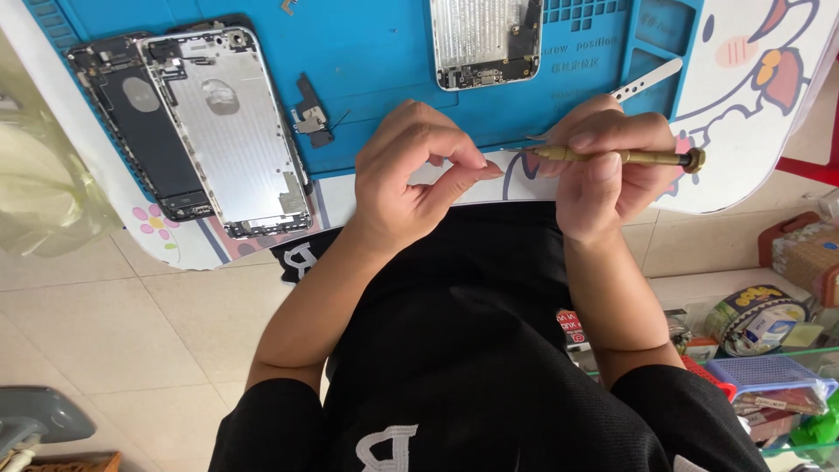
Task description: The user is repairing a mobile phone by handling internal components and using a screwdriver.
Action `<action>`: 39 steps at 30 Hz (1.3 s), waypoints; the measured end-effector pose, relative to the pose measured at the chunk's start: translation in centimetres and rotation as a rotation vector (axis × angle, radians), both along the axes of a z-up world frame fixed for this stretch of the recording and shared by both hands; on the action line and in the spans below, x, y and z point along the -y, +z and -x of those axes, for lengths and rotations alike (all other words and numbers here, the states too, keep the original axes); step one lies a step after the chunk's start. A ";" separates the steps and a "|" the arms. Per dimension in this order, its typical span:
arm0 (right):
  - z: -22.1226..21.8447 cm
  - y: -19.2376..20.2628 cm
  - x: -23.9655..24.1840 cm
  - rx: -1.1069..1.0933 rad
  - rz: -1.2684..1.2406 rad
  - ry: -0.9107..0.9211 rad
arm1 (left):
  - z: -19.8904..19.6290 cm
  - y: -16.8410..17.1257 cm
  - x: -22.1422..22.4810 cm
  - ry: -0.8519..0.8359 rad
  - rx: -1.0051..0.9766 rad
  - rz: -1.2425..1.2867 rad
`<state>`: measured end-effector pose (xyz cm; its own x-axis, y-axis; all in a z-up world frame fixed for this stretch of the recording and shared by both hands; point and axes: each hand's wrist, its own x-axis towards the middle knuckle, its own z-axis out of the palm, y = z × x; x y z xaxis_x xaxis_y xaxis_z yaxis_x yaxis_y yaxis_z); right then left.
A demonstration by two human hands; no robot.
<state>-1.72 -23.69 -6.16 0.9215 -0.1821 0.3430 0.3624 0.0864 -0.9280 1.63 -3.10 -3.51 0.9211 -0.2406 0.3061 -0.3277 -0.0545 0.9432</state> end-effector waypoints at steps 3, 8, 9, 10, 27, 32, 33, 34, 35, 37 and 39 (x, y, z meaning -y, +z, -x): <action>-0.2 0.2 -0.2 0.039 -0.011 0.016 | -0.1 0.1 0.1 -0.005 0.016 -0.013; -0.5 0.6 -0.5 0.075 0.007 0.020 | -0.4 0.3 0.2 0.014 0.067 -0.037; -0.3 0.4 -0.3 0.037 -0.018 0.028 | -0.5 0.4 0.2 0.020 0.084 -0.040; 0.0 0.3 -0.1 -0.002 -0.043 0.036 | -0.5 0.4 0.2 0.026 0.098 -0.044; -0.4 0.8 -0.4 -0.027 0.025 0.042 | -0.3 0.6 0.5 0.080 0.065 -0.051; -0.4 1.2 -0.6 -0.038 0.027 0.068 | -0.3 0.6 0.4 0.081 0.073 -0.044; -0.2 0.9 -0.5 -0.023 0.014 0.056 | -0.3 0.6 0.4 0.079 0.068 -0.048; -0.1 0.6 -0.4 -0.006 0.002 0.045 | -0.3 0.6 0.4 0.078 0.065 -0.052; -0.1 0.3 -0.3 -0.006 0.002 0.045 | -0.3 0.6 0.5 0.078 0.065 -0.052; -0.2 -0.2 -0.2 0.077 0.060 0.006 | -0.3 0.6 0.4 0.076 0.058 -0.060; -0.3 0.1 -0.5 0.079 0.074 -0.009 | -0.4 0.6 0.4 0.074 0.061 -0.064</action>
<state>-1.46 -23.18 -6.09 0.8896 -0.1616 0.4271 0.4350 0.0150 -0.9003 1.98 -3.52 -2.92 0.9171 -0.1930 0.3488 -0.3776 -0.1401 0.9153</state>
